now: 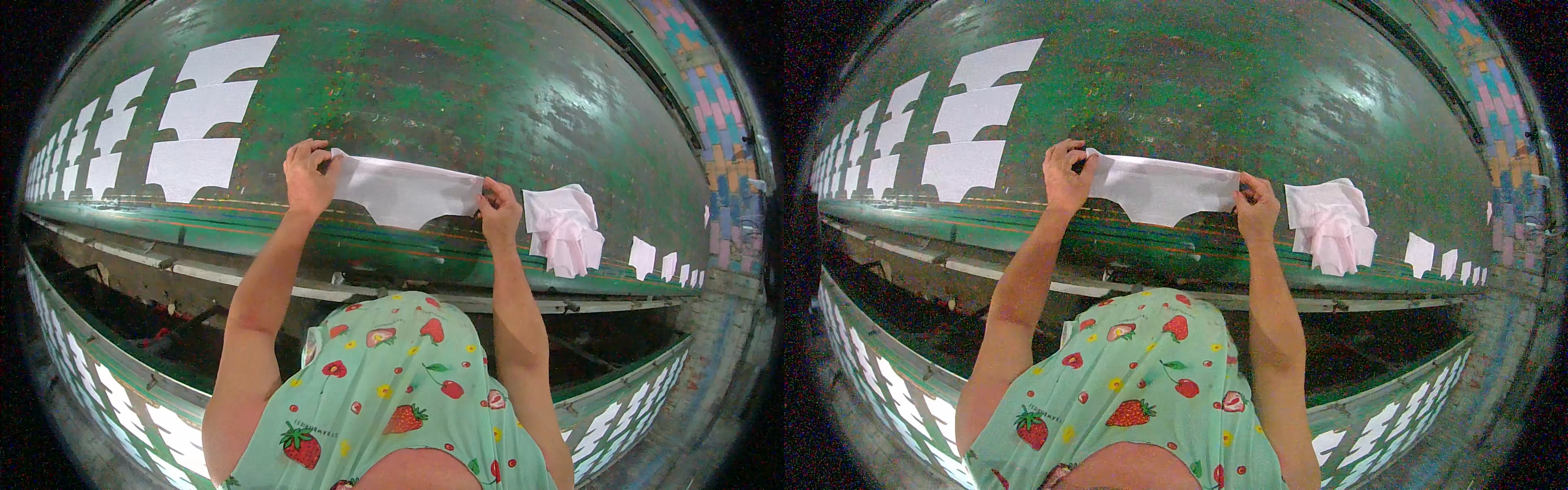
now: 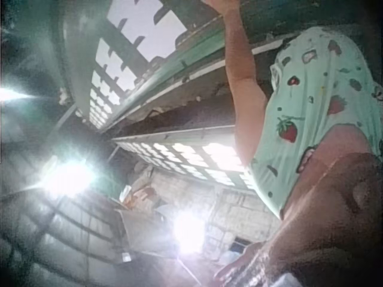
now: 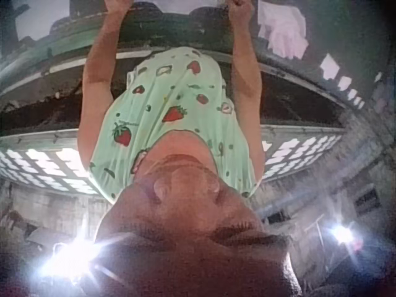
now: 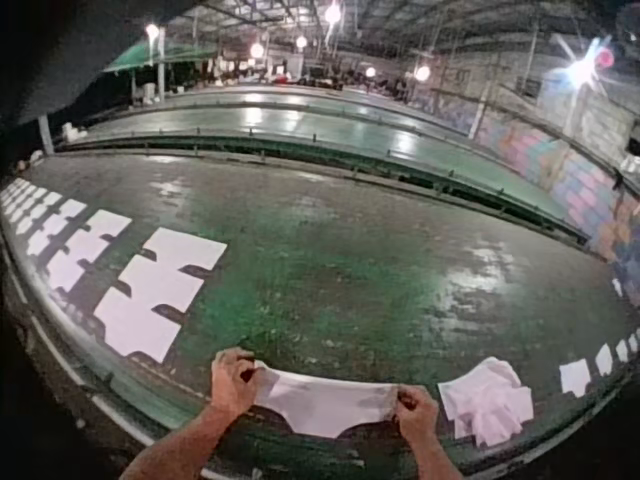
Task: The person repeatedly picks up white paper sheets from a green conveyor belt and folds them in half by hand. The folded papers are placed back on the belt as the process continues.
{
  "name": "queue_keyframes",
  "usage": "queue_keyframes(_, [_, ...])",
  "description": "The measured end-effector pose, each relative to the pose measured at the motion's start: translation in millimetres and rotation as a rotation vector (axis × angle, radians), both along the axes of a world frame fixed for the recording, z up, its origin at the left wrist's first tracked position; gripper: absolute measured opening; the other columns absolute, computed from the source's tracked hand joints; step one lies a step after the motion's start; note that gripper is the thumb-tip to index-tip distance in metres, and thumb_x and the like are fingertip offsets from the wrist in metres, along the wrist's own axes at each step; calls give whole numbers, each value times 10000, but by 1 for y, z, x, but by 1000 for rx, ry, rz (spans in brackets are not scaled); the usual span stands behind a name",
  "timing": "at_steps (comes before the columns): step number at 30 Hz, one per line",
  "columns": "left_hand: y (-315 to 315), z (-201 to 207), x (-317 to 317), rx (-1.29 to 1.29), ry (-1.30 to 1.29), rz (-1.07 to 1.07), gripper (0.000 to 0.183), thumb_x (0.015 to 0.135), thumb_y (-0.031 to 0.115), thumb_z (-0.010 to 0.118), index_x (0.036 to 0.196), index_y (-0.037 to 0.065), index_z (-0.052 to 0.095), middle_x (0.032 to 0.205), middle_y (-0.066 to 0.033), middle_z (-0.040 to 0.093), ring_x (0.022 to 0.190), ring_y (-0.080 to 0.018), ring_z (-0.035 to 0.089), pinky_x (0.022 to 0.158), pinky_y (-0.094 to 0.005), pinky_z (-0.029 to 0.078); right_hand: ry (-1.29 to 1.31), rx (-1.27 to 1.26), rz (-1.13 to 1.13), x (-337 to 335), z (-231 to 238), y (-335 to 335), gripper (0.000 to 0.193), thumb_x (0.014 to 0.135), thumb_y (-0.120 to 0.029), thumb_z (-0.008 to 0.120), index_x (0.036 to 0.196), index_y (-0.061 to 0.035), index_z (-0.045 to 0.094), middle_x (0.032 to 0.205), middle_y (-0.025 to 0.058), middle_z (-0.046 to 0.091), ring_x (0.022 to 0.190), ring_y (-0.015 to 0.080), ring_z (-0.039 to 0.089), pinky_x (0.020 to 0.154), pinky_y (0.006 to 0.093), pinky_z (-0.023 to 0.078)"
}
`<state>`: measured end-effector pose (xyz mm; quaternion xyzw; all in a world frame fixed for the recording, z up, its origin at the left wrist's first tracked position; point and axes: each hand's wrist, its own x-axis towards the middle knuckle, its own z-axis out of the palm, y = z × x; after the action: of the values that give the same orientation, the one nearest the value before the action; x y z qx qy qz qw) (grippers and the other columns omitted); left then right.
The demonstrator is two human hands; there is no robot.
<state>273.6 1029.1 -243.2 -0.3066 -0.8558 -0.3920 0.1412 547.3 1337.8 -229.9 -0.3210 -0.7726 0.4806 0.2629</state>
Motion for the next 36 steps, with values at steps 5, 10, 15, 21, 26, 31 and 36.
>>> queue_keyframes(5, [-3, -3, 4, 74, 67, -85, 232, 901, 153, 830, 1117, 83, 785, 1284, -83, 745, 1329, -360, 606, 1121, -570, 460, 1, -46, -26, 2, -6, 0, 397, 888, 89, 803, 1265, -27, 762, 1138, 40, 754, 829, 104, 717, 624, 262, 592])
queue_keyframes(10, [-8, 8, 14, -178, 150, -603, 485, 974, 216, 780, 1420, 53, 681, 1519, -208, 642, 1469, -449, 530, 1253, -605, 381, 96, -1, -41, 2, -17, 1, 384, 893, 37, 841, 1263, -23, 761, 1059, 43, 788, 790, 104, 723, 620, 276, 598])
queue_keyframes(15, [11, 29, 68, -449, 67, -374, 973, 933, 500, 808, 1631, -66, 435, 1752, -286, 347, 1647, -507, 252, 1342, -625, 206, -38, 51, -128, -6, -11, -1, 374, 906, 38, 824, 1271, -5, 758, 1082, 66, 791, 788, 109, 711, 646, 288, 608])
queue_keyframes(21, [72, 34, 127, -519, 31, -657, 1076, 946, 635, 738, 1667, -75, 372, 1777, -290, 296, 1665, -513, 191, 1363, -610, 143, 154, -175, 57, -20, 47, -50, 311, 889, 11, 814, 1193, -44, 780, 1059, 58, 787, 869, 143, 728, 792, 316, 602])
queue_keyframes(26, [170, 8, 151, -536, 318, -610, 931, 987, 623, 647, 1660, 12, 449, 1736, -267, 384, 1652, -493, 254, 1375, -574, 167, 176, 155, 246, -8, 89, -82, 285, 855, 7, 819, 1128, -68, 788, 1040, 100, 784, 942, 276, 754, 875, 379, 607])
queue_keyframes(31, [165, 13, 182, -459, 255, -907, 953, 959, 518, 687, 1674, -30, 374, 1747, -265, 363, 1664, -470, 252, 1377, -566, 185, 131, 280, 282, 33, 102, -55, 271, 845, 26, 814, 1102, -58, 788, 1045, 134, 766, 986, 324, 762, 868, 390, 615])
queue_keyframes(36, [76, 29, 151, -467, -18, -815, 1087, 925, 529, 801, 1690, -65, 307, 1774, -294, 288, 1667, -475, 235, 1384, -547, 167, 138, 276, 163, 110, 98, 22, 272, 919, 81, 766, 1167, -28, 776, 1090, 72, 746, 877, 162, 721, 774, 290, 603])
